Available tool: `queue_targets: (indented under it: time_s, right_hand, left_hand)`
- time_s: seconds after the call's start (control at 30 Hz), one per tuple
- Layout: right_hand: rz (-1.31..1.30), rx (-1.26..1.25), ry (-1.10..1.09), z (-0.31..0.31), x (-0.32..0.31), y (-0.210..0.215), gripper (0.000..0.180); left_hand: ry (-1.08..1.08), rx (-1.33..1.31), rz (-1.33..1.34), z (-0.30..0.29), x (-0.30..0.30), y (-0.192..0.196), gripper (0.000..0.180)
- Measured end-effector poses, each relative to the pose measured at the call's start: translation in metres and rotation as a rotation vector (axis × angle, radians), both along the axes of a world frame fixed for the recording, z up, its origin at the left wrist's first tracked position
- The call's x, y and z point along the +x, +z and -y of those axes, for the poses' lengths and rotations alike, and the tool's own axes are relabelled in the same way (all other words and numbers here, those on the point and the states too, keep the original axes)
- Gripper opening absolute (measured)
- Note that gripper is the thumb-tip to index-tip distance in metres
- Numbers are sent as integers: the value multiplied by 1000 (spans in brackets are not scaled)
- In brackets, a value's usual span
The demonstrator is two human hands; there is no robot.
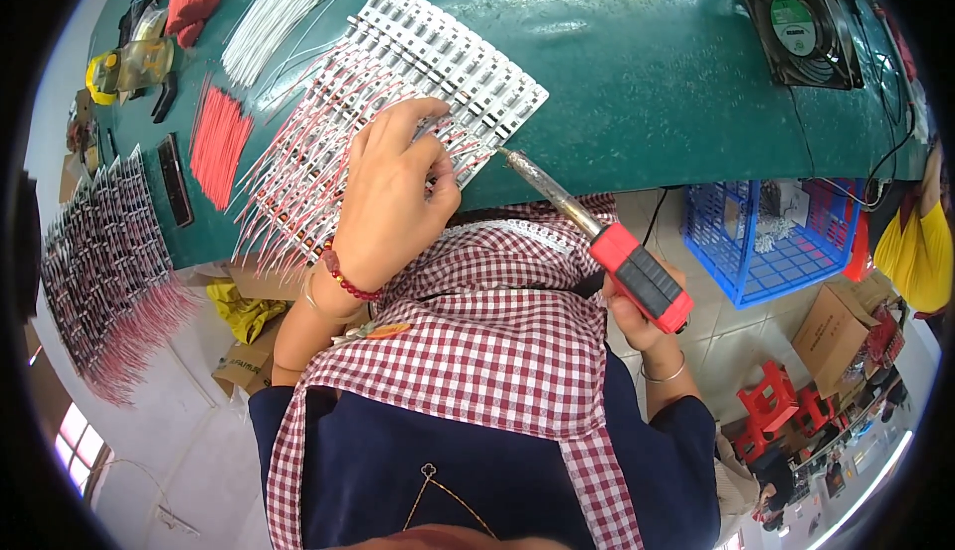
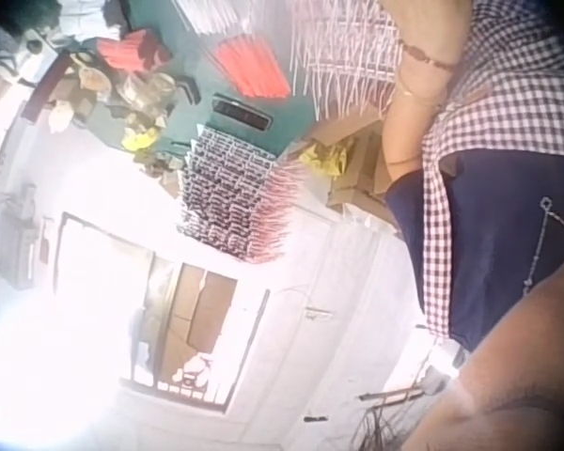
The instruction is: The person solders wires onto electrical components on a circuit board using a soldering iron.
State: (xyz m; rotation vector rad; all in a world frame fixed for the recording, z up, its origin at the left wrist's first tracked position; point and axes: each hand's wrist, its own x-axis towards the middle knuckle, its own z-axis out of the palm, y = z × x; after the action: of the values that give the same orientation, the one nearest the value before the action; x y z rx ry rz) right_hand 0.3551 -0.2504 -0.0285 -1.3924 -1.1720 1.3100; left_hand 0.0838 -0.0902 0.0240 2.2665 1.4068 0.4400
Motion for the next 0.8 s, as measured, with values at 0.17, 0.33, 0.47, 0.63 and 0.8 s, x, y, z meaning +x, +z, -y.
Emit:
queue_targets:
  time_s: [0.17,0.33,0.47,0.63,0.8]
  right_hand:
    - [-25,-2,6,-5,-2,-2,34]
    - [72,17,12,-1,-3,-6,34]
    - [51,15,22,-1,-2,1,33]
    - [14,-2,14,-1,0,-2,33]
    - [89,16,32,9,8,-16,39]
  left_hand:
    - [5,3,1,-1,1,-2,5]
    - [5,2,-8,2,0,-1,5]
    - [1,-13,-10,2,0,0,5]
    - [8,-6,-17,2,0,-1,5]
    - [12,-2,-21,0,0,-2,5]
